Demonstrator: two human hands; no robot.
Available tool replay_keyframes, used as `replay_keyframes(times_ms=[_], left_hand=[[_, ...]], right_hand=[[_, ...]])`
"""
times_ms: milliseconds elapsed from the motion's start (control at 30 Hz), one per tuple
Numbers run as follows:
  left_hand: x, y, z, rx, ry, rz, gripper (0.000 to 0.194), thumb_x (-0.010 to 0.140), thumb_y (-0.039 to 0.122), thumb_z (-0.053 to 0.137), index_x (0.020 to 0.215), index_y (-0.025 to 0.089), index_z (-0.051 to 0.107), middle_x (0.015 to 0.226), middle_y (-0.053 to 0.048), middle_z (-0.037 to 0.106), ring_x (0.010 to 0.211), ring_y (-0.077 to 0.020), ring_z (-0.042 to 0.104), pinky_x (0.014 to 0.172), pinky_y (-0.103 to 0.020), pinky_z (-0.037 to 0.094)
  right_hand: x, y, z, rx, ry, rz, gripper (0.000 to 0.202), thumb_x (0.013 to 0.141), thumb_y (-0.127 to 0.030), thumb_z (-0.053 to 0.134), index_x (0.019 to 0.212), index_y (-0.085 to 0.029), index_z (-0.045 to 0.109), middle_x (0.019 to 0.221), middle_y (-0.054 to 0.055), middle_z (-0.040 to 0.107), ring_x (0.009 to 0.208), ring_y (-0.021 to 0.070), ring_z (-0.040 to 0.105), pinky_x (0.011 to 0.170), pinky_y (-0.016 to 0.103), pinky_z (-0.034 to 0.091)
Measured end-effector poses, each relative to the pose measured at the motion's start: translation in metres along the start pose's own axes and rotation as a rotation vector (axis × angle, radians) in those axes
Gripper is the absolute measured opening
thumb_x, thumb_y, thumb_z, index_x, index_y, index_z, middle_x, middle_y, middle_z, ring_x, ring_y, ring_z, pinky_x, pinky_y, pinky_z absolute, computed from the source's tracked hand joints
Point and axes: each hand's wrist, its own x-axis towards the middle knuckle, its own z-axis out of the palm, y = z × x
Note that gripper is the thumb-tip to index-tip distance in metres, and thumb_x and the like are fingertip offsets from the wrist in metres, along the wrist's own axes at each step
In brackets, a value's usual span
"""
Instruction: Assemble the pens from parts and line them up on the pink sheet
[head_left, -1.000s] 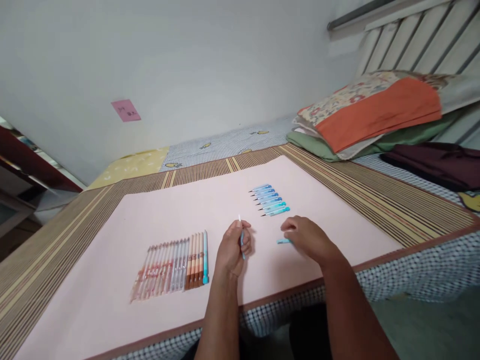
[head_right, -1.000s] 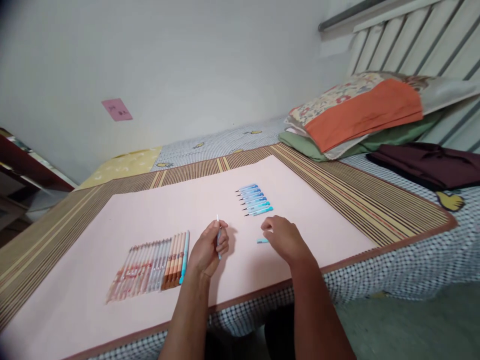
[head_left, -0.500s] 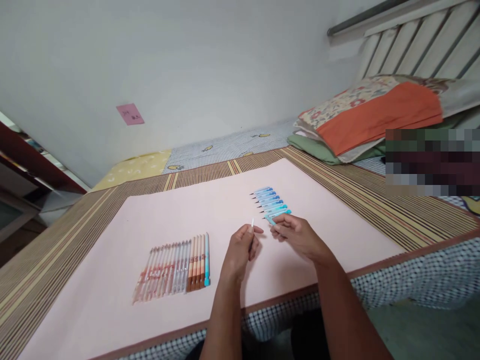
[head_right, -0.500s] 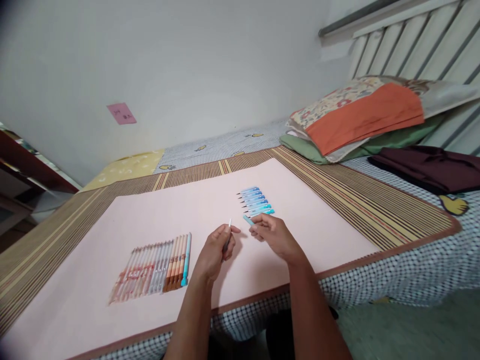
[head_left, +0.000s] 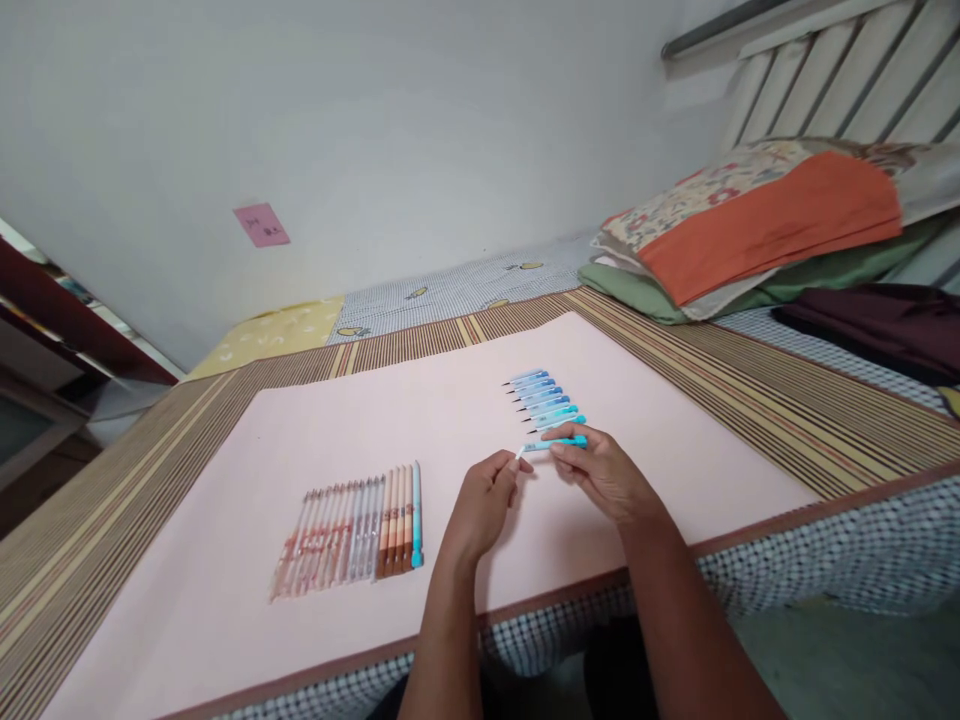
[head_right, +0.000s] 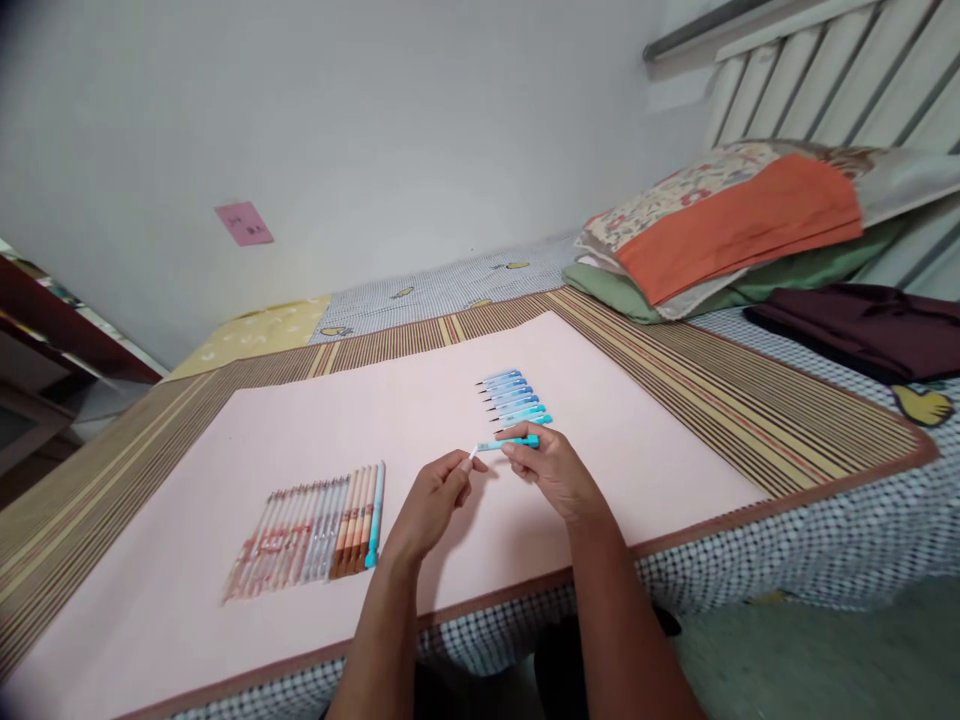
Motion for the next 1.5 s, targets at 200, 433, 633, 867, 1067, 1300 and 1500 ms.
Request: replay_keyframes(times_ms=[200, 433, 633, 867, 1067, 1300, 1500], left_hand=[[-0.003, 0.002, 0.000, 0.130, -0.088, 0.042, 0.033, 0.095, 0.042, 0.049, 0.092, 0.018, 0.072, 0.061, 0.004, 0.045, 0.060, -0.0137, 0.041, 0.059, -0.027, 0.030], [-0.005, 0.006, -0.001, -0.116, -0.160, -0.025, 0.028, 0.091, 0.042, 0.055, 0.093, 0.016, 0.065, 0.062, 0.003, 0.054, 0.055, -0.0109, 0.040, 0.056, -0.025, 0.029], [-0.006, 0.008, 0.000, -0.343, -0.202, -0.110, 0.037, 0.090, 0.051, 0.057, 0.090, 0.015, 0.063, 0.057, 0.003, 0.054, 0.046, -0.0078, 0.033, 0.050, -0.025, 0.023], [-0.003, 0.004, 0.004, -0.527, -0.211, -0.085, 0.030, 0.091, 0.042, 0.056, 0.086, 0.013, 0.062, 0.060, 0.001, 0.055, 0.048, -0.0079, 0.038, 0.054, -0.025, 0.028], [-0.003, 0.003, 0.005, -0.536, -0.055, -0.059, 0.025, 0.083, 0.029, 0.064, 0.102, 0.018, 0.052, 0.065, 0.002, 0.062, 0.053, -0.0101, 0.046, 0.058, -0.025, 0.034], [0.000, 0.004, 0.009, -0.384, 0.038, 0.053, 0.026, 0.083, 0.023, 0.065, 0.104, 0.019, 0.049, 0.074, 0.001, 0.064, 0.064, -0.0121, 0.056, 0.065, -0.026, 0.041], [0.001, 0.007, 0.013, -0.436, 0.015, 0.047, 0.040, 0.084, 0.027, 0.067, 0.119, 0.018, 0.048, 0.074, 0.001, 0.064, 0.062, -0.0120, 0.056, 0.063, -0.025, 0.042]], right_hand=[[0.000, 0.000, 0.003, -0.014, -0.042, 0.018, 0.027, 0.074, -0.038, 0.082, 0.090, -0.018, 0.072, 0.060, -0.004, 0.052, 0.055, 0.0097, 0.043, 0.053, 0.025, 0.031], [-0.001, -0.006, 0.011, -0.182, -0.139, 0.013, 0.030, 0.078, -0.043, 0.078, 0.093, -0.017, 0.070, 0.066, -0.001, 0.060, 0.059, 0.0123, 0.050, 0.056, 0.027, 0.037], [-0.001, -0.008, 0.017, -0.218, -0.174, -0.031, 0.027, 0.081, -0.040, 0.076, 0.094, -0.017, 0.071, 0.065, -0.003, 0.057, 0.060, 0.0124, 0.050, 0.060, 0.028, 0.039], [-0.001, -0.002, 0.026, -0.191, -0.282, -0.013, 0.027, 0.083, -0.040, 0.074, 0.096, -0.017, 0.070, 0.065, -0.001, 0.059, 0.059, 0.0138, 0.052, 0.057, 0.028, 0.039], [0.003, 0.001, 0.029, -0.158, -0.228, -0.020, 0.028, 0.082, -0.044, 0.074, 0.089, -0.019, 0.065, 0.063, -0.003, 0.059, 0.060, 0.0162, 0.058, 0.060, 0.030, 0.042], [0.006, 0.008, 0.040, -0.103, -0.077, -0.039, 0.037, 0.074, -0.046, 0.081, 0.068, -0.020, 0.055, 0.060, -0.005, 0.056, 0.052, 0.0127, 0.053, 0.053, 0.028, 0.043], [0.005, 0.011, 0.052, -0.027, -0.102, 0.038, 0.038, 0.076, -0.051, 0.078, 0.078, -0.022, 0.054, 0.051, -0.009, 0.047, 0.041, 0.0123, 0.050, 0.045, 0.027, 0.039]])
